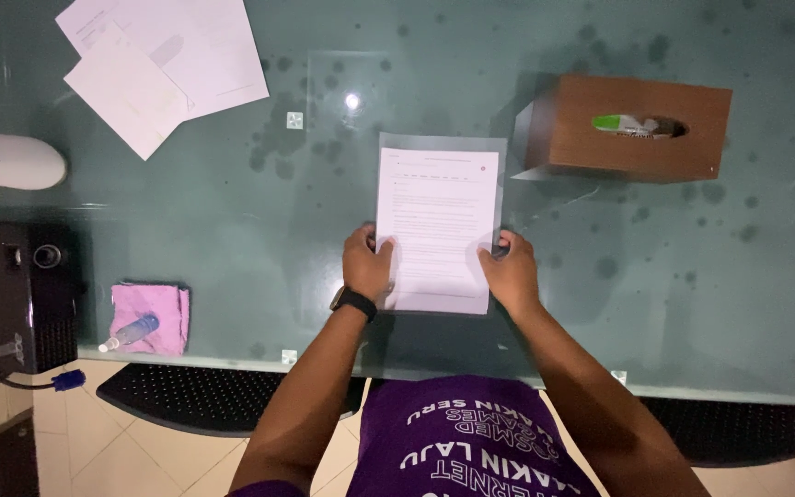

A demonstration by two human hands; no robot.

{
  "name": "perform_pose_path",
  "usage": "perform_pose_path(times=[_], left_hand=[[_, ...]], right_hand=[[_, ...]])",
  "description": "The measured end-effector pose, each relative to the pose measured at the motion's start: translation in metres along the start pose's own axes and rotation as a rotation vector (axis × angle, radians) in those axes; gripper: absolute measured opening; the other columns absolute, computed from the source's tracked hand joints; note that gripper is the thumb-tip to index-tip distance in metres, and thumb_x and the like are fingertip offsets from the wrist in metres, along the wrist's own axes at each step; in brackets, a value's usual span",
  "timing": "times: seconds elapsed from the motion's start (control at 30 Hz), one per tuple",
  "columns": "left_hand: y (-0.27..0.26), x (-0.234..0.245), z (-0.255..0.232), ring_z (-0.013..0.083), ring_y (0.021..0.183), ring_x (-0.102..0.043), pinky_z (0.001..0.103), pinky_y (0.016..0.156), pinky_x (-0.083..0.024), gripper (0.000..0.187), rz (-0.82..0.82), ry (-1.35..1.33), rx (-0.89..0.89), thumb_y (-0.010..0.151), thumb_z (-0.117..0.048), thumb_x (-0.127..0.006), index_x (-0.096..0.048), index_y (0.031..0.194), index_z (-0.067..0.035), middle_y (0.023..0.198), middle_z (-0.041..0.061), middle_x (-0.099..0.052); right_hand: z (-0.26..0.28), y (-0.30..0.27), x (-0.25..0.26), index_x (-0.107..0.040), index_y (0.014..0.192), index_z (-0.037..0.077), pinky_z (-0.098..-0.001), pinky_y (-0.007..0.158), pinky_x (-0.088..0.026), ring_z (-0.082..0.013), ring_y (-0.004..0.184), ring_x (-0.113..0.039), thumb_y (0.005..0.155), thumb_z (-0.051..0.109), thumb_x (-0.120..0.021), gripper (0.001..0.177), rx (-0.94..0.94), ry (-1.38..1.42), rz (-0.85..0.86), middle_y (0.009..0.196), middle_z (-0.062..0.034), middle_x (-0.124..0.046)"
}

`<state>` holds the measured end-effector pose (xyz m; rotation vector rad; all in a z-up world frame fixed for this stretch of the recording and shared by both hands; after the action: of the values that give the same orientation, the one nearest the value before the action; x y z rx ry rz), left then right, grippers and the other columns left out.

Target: Clearing various items from a glass table and organizing papers into a plastic folder.

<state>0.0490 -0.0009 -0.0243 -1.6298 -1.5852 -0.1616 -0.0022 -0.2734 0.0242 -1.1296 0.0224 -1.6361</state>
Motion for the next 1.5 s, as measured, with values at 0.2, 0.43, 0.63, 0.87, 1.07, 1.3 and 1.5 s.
perform_pose_path(times=[0.2, 0.43, 0.63, 0.87, 1.07, 1.3, 1.5], left_hand=[[-0.006, -0.004, -0.004, 0.0315, 0.108, -0.071, 0.041, 0.093, -0.056, 0.036, 0.158, -0.200, 0.090, 0.097, -0.027, -0.065, -0.065, 0.128, -0.008, 0.108, 0.014, -0.072], [-0.033, 0.032, -0.022, 0.0295, 0.096, -0.073, 0.043, 0.085, -0.057, 0.021, 0.269, -0.257, -0.003, 0.100, -0.026, -0.061, -0.064, 0.117, -0.015, 0.101, 0.015, -0.077], [-0.051, 0.066, -0.042, 0.0104, 0.073, -0.061, 0.030, 0.068, -0.058, 0.013, 0.266, -0.460, -0.092, 0.104, -0.018, -0.058, -0.066, 0.111, -0.012, 0.078, 0.004, -0.070], [-0.056, 0.071, -0.044, 0.0202, 0.091, -0.072, 0.043, 0.085, -0.057, 0.012, 0.073, -0.315, -0.357, 0.105, -0.019, -0.061, -0.067, 0.109, -0.009, 0.097, 0.016, -0.079], [-0.068, 0.076, -0.069, 0.0378, 0.115, -0.069, 0.052, 0.097, -0.054, 0.007, 0.042, -0.417, -0.572, 0.101, 0.002, -0.053, -0.056, 0.105, -0.003, 0.117, 0.020, -0.076], [-0.065, 0.062, -0.054, 0.0337, 0.118, -0.068, 0.046, 0.098, -0.054, 0.007, -0.056, -0.424, -0.579, 0.107, -0.008, -0.052, -0.056, 0.103, -0.004, 0.114, 0.021, -0.075], [-0.062, 0.058, -0.053, 0.0368, 0.112, -0.071, 0.048, 0.094, -0.056, 0.006, -0.042, -0.355, -0.532, 0.105, -0.009, -0.056, -0.058, 0.103, -0.005, 0.111, 0.019, -0.076]], right_hand=[[-0.006, 0.003, -0.002, -0.052, 0.136, -0.006, -0.0432, 0.090, -0.058, -0.0402, 0.118, -0.062, 0.090, 0.028, -0.077, 0.062, -0.010, 0.104, -0.006, 0.125, -0.0230, -0.055], [0.006, -0.005, 0.008, -0.045, 0.137, -0.007, -0.0403, 0.086, -0.057, -0.0344, 0.112, -0.063, 0.083, 0.029, -0.085, 0.076, -0.106, 0.406, -0.015, 0.127, -0.0274, -0.057], [0.024, -0.001, 0.023, -0.053, 0.136, -0.003, -0.0411, 0.085, -0.056, -0.0268, 0.109, -0.065, 0.082, 0.043, -0.085, 0.078, -0.087, 0.393, 0.124, 0.122, -0.0181, -0.067], [0.011, -0.013, 0.026, -0.068, 0.101, -0.002, -0.0406, 0.078, -0.053, -0.0218, 0.083, -0.063, 0.092, 0.028, -0.083, 0.035, 0.076, 0.480, -0.125, 0.088, -0.0162, -0.069], [0.018, -0.016, 0.020, -0.070, 0.101, 0.000, -0.0363, 0.088, -0.051, -0.0163, 0.093, -0.062, 0.100, 0.011, -0.072, 0.011, 0.588, 0.653, -0.172, 0.095, -0.0110, -0.070], [0.018, -0.016, 0.007, -0.061, 0.104, 0.000, -0.0274, 0.085, -0.056, -0.0183, 0.101, -0.069, 0.098, 0.005, -0.070, 0.012, 0.533, 0.776, -0.052, 0.109, -0.0181, -0.073], [0.035, -0.030, 0.019, -0.065, 0.102, 0.001, -0.0267, 0.081, -0.057, -0.0162, 0.097, -0.069, 0.096, 0.005, -0.071, 0.009, 0.464, 0.729, -0.052, 0.106, -0.0168, -0.075]])
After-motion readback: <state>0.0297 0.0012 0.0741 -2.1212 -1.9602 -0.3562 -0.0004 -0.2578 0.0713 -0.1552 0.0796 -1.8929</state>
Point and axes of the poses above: each hand's wrist, its own y-axis towards the middle knuckle, its own x-axis out of the back of the hand, z = x × y, the point moved 4 cm from there along y, towards the middle knuckle
